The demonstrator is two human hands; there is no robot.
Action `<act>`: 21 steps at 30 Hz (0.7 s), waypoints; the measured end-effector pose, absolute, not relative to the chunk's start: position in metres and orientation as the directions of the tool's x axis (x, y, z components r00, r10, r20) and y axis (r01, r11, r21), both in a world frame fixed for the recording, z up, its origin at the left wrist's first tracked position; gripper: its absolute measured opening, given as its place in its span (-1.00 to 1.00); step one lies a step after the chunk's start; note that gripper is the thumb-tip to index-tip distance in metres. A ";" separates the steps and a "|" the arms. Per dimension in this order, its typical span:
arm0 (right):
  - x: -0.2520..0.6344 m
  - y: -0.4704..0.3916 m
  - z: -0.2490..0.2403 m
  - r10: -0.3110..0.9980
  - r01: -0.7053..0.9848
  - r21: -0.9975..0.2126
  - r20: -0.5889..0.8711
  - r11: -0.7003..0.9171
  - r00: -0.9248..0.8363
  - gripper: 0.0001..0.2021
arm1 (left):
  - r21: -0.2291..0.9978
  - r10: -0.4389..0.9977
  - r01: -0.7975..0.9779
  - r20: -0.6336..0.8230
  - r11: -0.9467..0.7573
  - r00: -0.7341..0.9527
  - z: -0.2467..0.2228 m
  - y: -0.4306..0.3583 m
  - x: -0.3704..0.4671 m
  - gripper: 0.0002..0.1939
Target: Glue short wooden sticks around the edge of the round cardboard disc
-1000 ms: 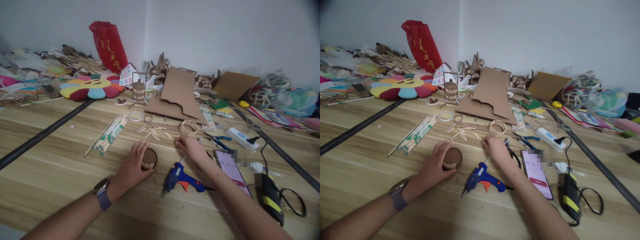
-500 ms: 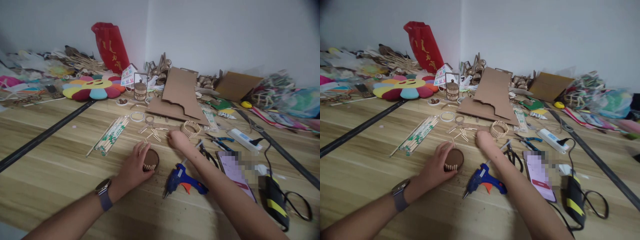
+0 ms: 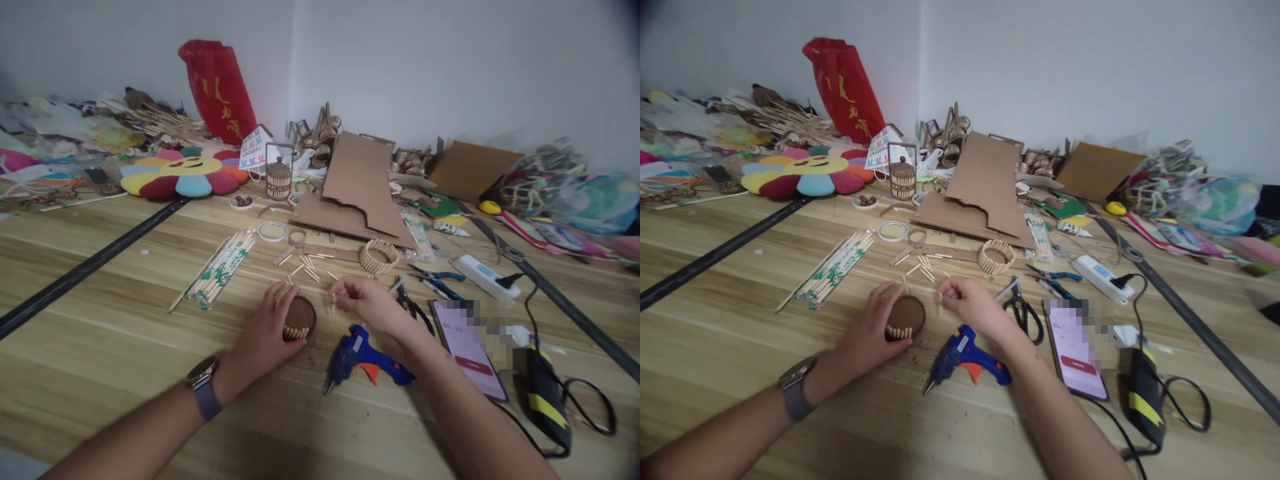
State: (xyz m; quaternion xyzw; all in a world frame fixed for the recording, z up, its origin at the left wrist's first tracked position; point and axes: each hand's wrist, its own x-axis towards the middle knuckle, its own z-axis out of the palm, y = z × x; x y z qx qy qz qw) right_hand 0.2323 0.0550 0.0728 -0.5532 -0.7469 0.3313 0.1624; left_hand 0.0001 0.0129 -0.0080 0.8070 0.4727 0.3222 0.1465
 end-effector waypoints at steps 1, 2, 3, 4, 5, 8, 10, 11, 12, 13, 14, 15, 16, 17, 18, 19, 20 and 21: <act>0.231 0.047 0.071 0.920 0.649 -0.744 -0.124 0.162 -0.372 -0.92 | 0.539 0.856 0.669 0.381 -0.512 0.348 -0.008 0.013 0.000 0.01; 0.229 0.041 0.070 0.908 0.587 -0.794 -0.114 0.161 -0.403 -0.92 | 0.539 0.857 0.669 0.380 -0.511 0.349 -0.008 0.013 0.000 0.01; 0.227 0.036 0.069 0.900 0.540 -0.825 -0.094 0.169 -0.425 -0.92 | 0.542 0.858 0.669 0.379 -0.509 0.347 -0.008 0.013 0.000 0.01; 0.225 0.032 0.068 0.896 0.517 -0.834 -0.068 0.190 -0.438 -0.91 | 0.546 0.860 0.668 0.377 -0.506 0.343 -0.008 0.013 0.000 0.01; 0.224 0.029 0.068 0.892 0.502 -0.838 -0.043 0.214 -0.451 -0.91 | 0.551 0.862 0.666 0.377 -0.504 0.340 -0.008 0.013 0.000 0.01; 0.224 0.027 0.070 0.889 0.458 -0.858 -0.006 0.230 -0.459 -0.93 | 0.561 0.863 0.659 0.379 -0.502 0.335 -0.009 0.014 0.000 0.00; 0.226 0.028 0.070 0.905 0.441 -0.877 -0.018 0.190 -0.425 -0.88 | 0.562 0.863 0.658 0.377 -0.501 0.336 -0.009 0.014 -0.001 -0.01; 0.227 0.029 0.070 0.916 0.442 -0.881 -0.024 0.169 -0.400 -0.85 | 0.562 0.863 0.658 0.376 -0.502 0.337 -0.009 0.014 -0.001 -0.01; 0.227 0.029 0.070 0.924 0.457 -0.875 -0.029 0.161 -0.381 -0.86 | 0.560 0.862 0.658 0.377 -0.504 0.339 -0.010 0.014 -0.001 -0.01; 0.228 0.029 0.070 0.928 0.484 -0.859 -0.032 0.165 -0.372 -0.88 | 0.559 0.861 0.657 0.379 -0.506 0.340 -0.010 0.014 -0.001 -0.01; 0.229 0.029 0.070 0.928 0.519 -0.836 -0.033 0.177 -0.370 -0.90 | 0.558 0.860 0.657 0.383 -0.507 0.339 -0.010 0.014 -0.001 -0.01; 0.230 0.029 0.070 0.928 0.552 -0.811 -0.032 0.194 -0.372 -0.90 | 0.557 0.859 0.658 0.386 -0.507 0.335 -0.010 0.013 -0.001 -0.01; 0.231 0.029 0.070 0.925 0.578 -0.788 -0.032 0.210 -0.380 -0.90 | 0.558 0.860 0.658 0.388 -0.505 0.331 -0.011 0.013 -0.001 -0.01; 0.231 0.028 0.071 0.919 0.592 -0.775 -0.036 0.222 -0.392 -0.87 | 0.560 0.861 0.658 0.390 -0.503 0.326 -0.011 0.013 0.000 -0.01; 0.232 0.028 0.072 0.912 0.594 -0.770 -0.040 0.232 -0.408 -0.78 | 0.561 0.862 0.658 0.390 -0.501 0.324 -0.011 0.013 0.000 0.00; 0.233 0.027 0.072 0.904 0.591 -0.770 -0.042 0.242 -0.425 -0.68 | 0.562 0.862 0.658 0.388 -0.501 0.326 -0.011 0.013 0.000 0.00; 0.233 0.027 0.073 0.898 0.587 -0.768 -0.036 0.256 -0.438 -0.62 | 0.561 0.862 0.659 0.384 -0.502 0.329 -0.011 0.013 0.000 0.00; 0.233 0.026 0.074 0.894 0.586 -0.763 -0.026 0.271 -0.448 -0.62 | 0.560 0.863 0.660 0.380 -0.501 0.333 -0.010 0.013 0.000 0.00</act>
